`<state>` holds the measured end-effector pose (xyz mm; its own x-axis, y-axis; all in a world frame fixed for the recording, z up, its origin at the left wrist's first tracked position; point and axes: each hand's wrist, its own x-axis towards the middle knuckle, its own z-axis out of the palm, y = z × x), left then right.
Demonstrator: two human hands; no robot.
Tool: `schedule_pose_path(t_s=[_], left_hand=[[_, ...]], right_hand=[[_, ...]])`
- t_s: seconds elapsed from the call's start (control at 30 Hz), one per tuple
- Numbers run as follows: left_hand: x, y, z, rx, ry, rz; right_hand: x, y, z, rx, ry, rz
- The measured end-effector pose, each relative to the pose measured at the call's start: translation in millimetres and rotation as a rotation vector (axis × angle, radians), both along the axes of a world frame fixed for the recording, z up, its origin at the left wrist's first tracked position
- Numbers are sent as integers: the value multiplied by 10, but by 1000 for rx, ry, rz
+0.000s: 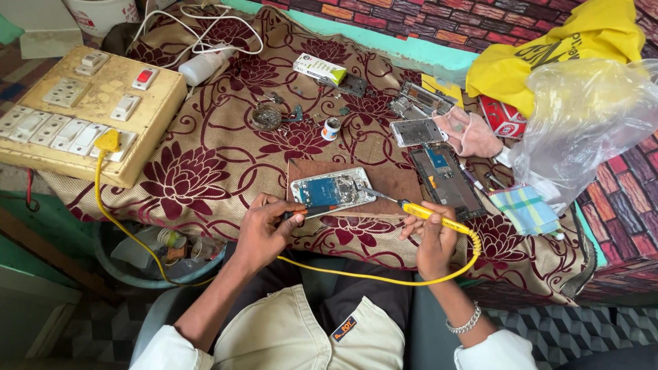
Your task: The person uses a hot air gun and a probe to work on a small circuit board placed on a wooden block. They repeatedly apply heat and probe specific areas of the board while seated at a cluttered workbench.
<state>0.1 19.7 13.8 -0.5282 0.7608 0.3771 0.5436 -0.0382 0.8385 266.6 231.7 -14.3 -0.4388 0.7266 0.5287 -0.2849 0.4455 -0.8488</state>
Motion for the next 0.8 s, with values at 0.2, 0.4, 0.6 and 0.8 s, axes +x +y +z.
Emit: schedule_pose_path(t_s=[0.2,0.4,0.6,0.8], left_hand=[[13,0,8,-34,-6,6],[39,-6,23,26,11,24],[55,-5,52,16,41,23],[64,-17,77,-8,71,5]], right_hand=[[3,-27,8,6,-50,-27],[-17,-87,177,39,-141,-95],[-112,-3,669,107,-320,-126],[-338,101,964,12,-465,-215]])
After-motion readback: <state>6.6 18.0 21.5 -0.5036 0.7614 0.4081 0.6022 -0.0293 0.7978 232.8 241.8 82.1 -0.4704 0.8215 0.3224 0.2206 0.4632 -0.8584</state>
